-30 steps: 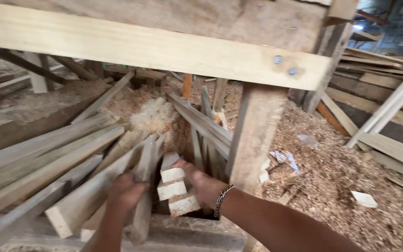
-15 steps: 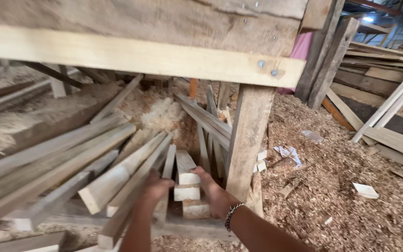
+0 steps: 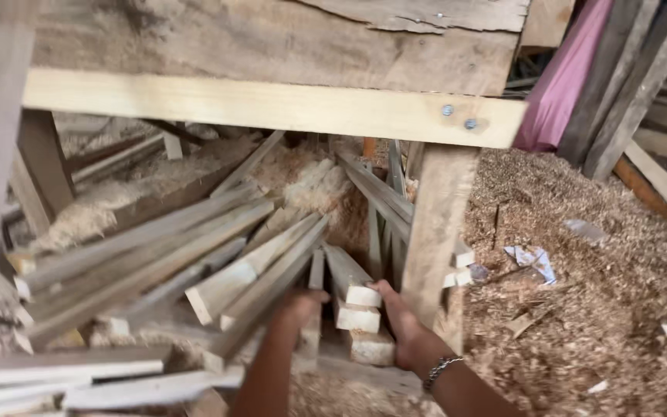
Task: The person assembles a wooden frame by hammering nails into joints. They then gather several small wooden blocks from under a workbench and place them on the floor.
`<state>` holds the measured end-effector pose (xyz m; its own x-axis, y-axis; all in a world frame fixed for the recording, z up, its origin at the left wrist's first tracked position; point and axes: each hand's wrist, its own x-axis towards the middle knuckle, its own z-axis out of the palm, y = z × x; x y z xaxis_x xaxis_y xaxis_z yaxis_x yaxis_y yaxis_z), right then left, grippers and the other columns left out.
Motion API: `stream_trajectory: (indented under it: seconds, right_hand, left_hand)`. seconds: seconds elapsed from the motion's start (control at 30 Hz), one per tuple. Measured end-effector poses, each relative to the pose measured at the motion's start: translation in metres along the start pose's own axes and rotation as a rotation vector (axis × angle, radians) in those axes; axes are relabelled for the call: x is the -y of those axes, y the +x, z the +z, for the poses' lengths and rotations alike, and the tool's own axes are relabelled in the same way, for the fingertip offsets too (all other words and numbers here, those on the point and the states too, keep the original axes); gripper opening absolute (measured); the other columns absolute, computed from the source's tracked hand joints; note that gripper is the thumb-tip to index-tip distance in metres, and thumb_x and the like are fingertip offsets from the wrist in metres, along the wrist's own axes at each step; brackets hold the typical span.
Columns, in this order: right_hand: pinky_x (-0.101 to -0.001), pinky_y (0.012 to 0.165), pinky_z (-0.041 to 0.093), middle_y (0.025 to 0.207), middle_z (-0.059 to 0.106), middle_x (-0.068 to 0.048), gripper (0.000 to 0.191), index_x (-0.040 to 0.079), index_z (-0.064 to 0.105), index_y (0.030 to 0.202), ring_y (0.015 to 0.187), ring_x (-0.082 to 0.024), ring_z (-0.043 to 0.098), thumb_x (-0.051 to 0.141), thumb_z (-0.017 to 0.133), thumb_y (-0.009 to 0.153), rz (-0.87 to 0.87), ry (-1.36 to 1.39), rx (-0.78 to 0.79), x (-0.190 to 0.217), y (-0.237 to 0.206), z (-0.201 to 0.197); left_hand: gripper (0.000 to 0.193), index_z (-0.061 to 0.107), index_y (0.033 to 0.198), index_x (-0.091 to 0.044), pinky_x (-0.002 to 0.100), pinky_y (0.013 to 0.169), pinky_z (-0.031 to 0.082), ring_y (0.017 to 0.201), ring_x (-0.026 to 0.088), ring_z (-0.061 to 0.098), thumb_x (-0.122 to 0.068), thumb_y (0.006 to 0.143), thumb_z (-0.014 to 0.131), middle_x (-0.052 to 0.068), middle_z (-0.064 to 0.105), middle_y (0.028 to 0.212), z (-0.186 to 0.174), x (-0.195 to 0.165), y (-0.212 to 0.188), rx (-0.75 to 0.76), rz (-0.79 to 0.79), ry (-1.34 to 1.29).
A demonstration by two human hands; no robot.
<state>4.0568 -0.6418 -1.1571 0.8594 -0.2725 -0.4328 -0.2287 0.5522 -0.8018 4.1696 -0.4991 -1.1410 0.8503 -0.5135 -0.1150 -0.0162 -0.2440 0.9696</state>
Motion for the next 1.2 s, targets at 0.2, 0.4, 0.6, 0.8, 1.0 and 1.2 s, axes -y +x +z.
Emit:
stream_trajectory:
  seconds: [0.2, 0.4, 0.6, 0.8, 1.0, 1.2]
  right_hand:
    - [-0.0510, 0.074, 0.053, 0.107, 0.070, -0.009, 0.048, 0.018, 0.067, 0.109, 0.091, -0.027, 0.066, 0.059, 0.054, 0.087, 0.094, -0.240, -0.201, -0.004, -0.027, 0.006]
    - [-0.0500, 0.087, 0.061, 0.129, 0.066, -0.018, 0.068, 0.013, 0.054, 0.140, 0.108, -0.033, 0.070, 0.057, 0.056, 0.088, -0.097, -0.055, 0.131, -0.023, -0.041, -0.016]
    - [-0.0503, 0.093, 0.060, 0.131, 0.062, -0.023, 0.076, 0.011, 0.043, 0.148, 0.114, -0.038, 0.067, 0.061, 0.045, 0.091, -0.132, -0.216, 0.134, -0.051, -0.045, -0.056]
    - [-0.0437, 0.109, 0.051, 0.141, 0.056, -0.017, 0.077, 0.007, 0.044, 0.150, 0.132, -0.034, 0.059, 0.058, 0.047, 0.093, -0.238, -0.225, 0.208, -0.075, -0.013, -0.070]
    - [-0.0490, 0.108, 0.051, 0.139, 0.062, -0.020, 0.066, 0.008, 0.048, 0.147, 0.129, -0.036, 0.062, 0.047, 0.051, 0.095, -0.129, 0.000, 0.220, -0.075, -0.033, -0.066]
    - [-0.0559, 0.105, 0.050, 0.135, 0.063, -0.025, 0.071, 0.011, 0.049, 0.144, 0.128, -0.040, 0.062, 0.060, 0.038, 0.093, 0.078, -0.127, 0.186, -0.051, -0.090, -0.041]
  left_hand:
    - [0.044, 0.075, 0.121, -0.005, 0.041, 0.090, 0.051, 0.099, 0.025, 0.065, -0.030, 0.085, 0.075, 0.013, 0.070, 0.115, 0.010, -0.024, 0.003, -0.073, -0.177, 0.144]
    - [0.054, 0.062, 0.136, -0.006, 0.042, 0.100, 0.052, 0.112, 0.030, 0.064, -0.025, 0.086, 0.074, 0.018, 0.064, 0.135, 0.023, -0.075, -0.015, -0.292, -0.116, 0.152]
    - [0.050, 0.063, 0.137, -0.006, 0.056, 0.108, 0.046, 0.132, 0.042, 0.048, -0.037, 0.098, 0.063, 0.024, 0.032, 0.158, 0.058, -0.130, -0.051, -0.247, -0.254, 0.594]
    - [0.072, 0.033, 0.153, -0.004, 0.049, 0.098, 0.053, 0.124, 0.037, 0.052, -0.034, 0.098, 0.067, 0.024, 0.045, 0.145, 0.089, -0.106, -0.076, -0.102, -0.303, 0.962]
    - [0.064, 0.062, 0.139, -0.007, 0.038, 0.085, 0.057, 0.104, 0.026, 0.071, -0.052, 0.094, 0.062, 0.015, 0.065, 0.131, 0.061, -0.076, -0.046, 0.036, -0.083, 0.890]
    - [0.078, 0.055, 0.144, -0.010, 0.042, 0.112, 0.043, 0.128, 0.032, 0.056, -0.057, 0.085, 0.076, 0.017, 0.057, 0.145, 0.047, -0.026, -0.024, -0.219, -0.067, 0.462]
